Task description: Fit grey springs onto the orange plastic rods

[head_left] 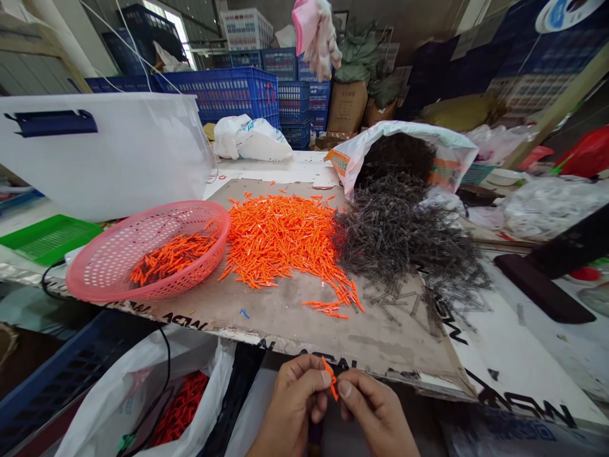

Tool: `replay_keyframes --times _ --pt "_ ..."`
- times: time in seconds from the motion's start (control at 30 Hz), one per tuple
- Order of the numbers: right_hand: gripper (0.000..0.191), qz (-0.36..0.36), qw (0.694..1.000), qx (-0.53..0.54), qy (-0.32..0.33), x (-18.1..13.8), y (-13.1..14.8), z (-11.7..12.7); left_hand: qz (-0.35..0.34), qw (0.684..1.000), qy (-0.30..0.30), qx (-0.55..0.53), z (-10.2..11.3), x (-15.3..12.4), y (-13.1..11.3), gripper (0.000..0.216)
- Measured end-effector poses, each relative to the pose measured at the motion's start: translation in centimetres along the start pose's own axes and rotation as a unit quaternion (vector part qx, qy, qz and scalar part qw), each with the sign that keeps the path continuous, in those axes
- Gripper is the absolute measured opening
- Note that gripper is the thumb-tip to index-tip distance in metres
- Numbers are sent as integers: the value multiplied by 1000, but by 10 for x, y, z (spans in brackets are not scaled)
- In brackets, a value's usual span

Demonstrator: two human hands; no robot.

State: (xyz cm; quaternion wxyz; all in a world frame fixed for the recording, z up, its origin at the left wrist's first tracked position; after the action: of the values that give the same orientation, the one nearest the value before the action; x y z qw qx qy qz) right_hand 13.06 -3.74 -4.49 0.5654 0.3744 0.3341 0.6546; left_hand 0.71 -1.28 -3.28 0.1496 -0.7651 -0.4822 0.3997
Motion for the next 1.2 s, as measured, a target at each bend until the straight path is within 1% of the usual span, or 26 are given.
replay_keyframes --times 0.03,0.1,0.17,0.2,0.27,0.33,0.37,0.4,0.43,0.47,0.5,0.53,0.6,0.67,0.73,0.8,0.87,0.93,0.97,1.03,1.1,1.13,1.2 --pt "35 6 1000 5 1 0 -1 0 -2 1000 -6 -3 1 1 0 11" --pt "28 18 1000 2 -17 1 -1 3 -9 1000 -15 -1 2 2 2 10" --pt "26 21 999 -20 -42 0 -1 5 -17 1000 -12 15 3 4 5 9" --pt "27 18 998 -34 -40 0 -1 4 -26 999 -8 22 4 5 6 9" --pt "34 -1 1000 -29 5 0 -3 -2 -39 999 4 27 4 6 7 8" --pt "41 -14 998 6 57 -2 -7 -8 -38 999 21 15 3 6 5 9" --pt "43 -11 998 7 54 -2 -9 -7 -34 999 26 3 3 7 2 11" --pt "42 -2 1000 -11 24 -1 -11 -2 -29 999 30 -10 2 7 -3 12" --pt "38 9 998 -49 -27 0 -13 8 -26 999 29 -24 1 7 -9 13" --pt "34 21 991 -102 -89 2 -15 21 -27 998 26 -41 1 8 -17 13" --pt "29 26 976 -158 -150 4 -18 36 -26 998 23 -55 0 9 -26 12" --pt "27 25 959 -209 -192 7 -21 50 -27 997 21 -69 -1 10 -34 12" --pt "29 26 925 -297 -235 17 -26 75 -22 995 23 -93 -3 14 -47 14" --pt "34 21 894 -359 -266 28 -30 94 -12 994 20 -108 -5 19 -54 20" --pt "36 17 874 -395 -282 37 -33 104 -18 995 17 -93 -6 25 -56 24" --pt "36 14 864 -423 -271 44 -35 104 -50 998 20 -38 -7 30 -56 22" --pt "35 4 855 -454 -251 48 -38 99 -97 994 24 42 -9 35 -57 16" --pt "34 -5 847 -475 -241 51 -40 96 -156 978 26 134 -12 38 -58 11" --pt "33 -6 847 -474 -241 52 -39 95 -190 964 29 186 -14 40 -59 10" --pt "30 11 855 -460 -239 56 -34 91 -256 921 42 290 -21 43 -61 8" --pt "26 42 862 -457 -217 65 -24 83 -306 875 54 370 -27 49 -60 9" --pt "24 57 862 -464 -194 71 -19 76 -324 857 59 397 -30 53 -58 10" --pt "22 69 852 -494 -162 83 -11 63 -348 829 66 433 -33 59 -56 11"
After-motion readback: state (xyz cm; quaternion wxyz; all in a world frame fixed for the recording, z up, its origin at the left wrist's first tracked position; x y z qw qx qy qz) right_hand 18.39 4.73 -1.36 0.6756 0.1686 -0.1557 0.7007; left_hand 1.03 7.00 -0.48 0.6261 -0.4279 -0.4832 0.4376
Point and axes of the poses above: each hand's wrist, its own x-axis towards the middle knuckle, its own z-axis out of the back of the hand, y = z × x, the point moved 5 cm from there along x, towards the middle knuckle, and after that the axes turned 15 degrees about -x, right-handed, at the moved point
